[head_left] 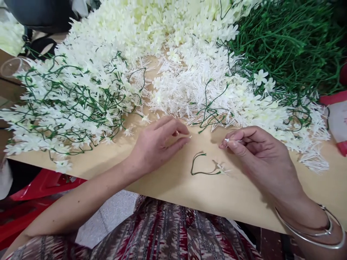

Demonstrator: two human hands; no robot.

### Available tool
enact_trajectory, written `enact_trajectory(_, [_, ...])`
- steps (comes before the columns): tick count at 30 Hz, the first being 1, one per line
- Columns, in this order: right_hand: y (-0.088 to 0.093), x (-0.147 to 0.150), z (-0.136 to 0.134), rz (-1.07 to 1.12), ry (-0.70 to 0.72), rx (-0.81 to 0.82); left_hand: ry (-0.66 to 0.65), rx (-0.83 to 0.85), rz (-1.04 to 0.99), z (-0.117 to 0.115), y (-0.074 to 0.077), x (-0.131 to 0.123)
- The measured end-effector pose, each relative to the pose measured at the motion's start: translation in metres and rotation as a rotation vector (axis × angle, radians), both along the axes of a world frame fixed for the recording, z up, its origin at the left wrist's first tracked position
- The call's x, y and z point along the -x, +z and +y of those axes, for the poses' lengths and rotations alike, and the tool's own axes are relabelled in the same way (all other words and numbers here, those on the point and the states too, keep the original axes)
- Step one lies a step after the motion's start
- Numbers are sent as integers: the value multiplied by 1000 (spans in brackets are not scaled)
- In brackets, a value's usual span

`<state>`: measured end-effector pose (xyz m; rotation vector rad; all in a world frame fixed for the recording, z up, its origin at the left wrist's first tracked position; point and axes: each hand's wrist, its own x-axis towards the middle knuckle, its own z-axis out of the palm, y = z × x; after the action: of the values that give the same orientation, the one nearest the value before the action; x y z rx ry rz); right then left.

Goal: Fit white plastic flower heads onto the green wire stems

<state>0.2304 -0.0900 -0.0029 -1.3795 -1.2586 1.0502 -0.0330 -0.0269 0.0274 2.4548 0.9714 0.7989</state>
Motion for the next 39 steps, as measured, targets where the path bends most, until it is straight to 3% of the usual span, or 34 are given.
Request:
enact_trajectory(4, [-1,5,0,-10,20,15,-163,-17,275,4,-12,6])
enact_trajectory(8, [-5,11,1,-3,86,-27,-214,-333,473,20,-15,-1])
enact_trajectory(12, [-8,11,4,-90,133,-90,-175,-553,442,38,-3,-25])
enact_trajectory(19, [-9,12,2,-143,161,-119,-315,-419,347,56,0,-100])
enact_trajectory(22, [-11,12,0,-181,160,-123,-285,-437,382,65,1,-130])
enact_trajectory(27, [-9,12,2,-214,160,-146,-309,-409,481,79,-3,-143])
enact_trajectory(32, [-10,8,3,-208,132,-152,-211,-248,164,79,-8,-111])
enact_trajectory(35, [-13,4,3,-197,102,-161,-86,10,-171,69,-4,-85])
enact_trajectory(39, [-15,3,3,-196,71,-203,82,463,-422,47,-4,-58])
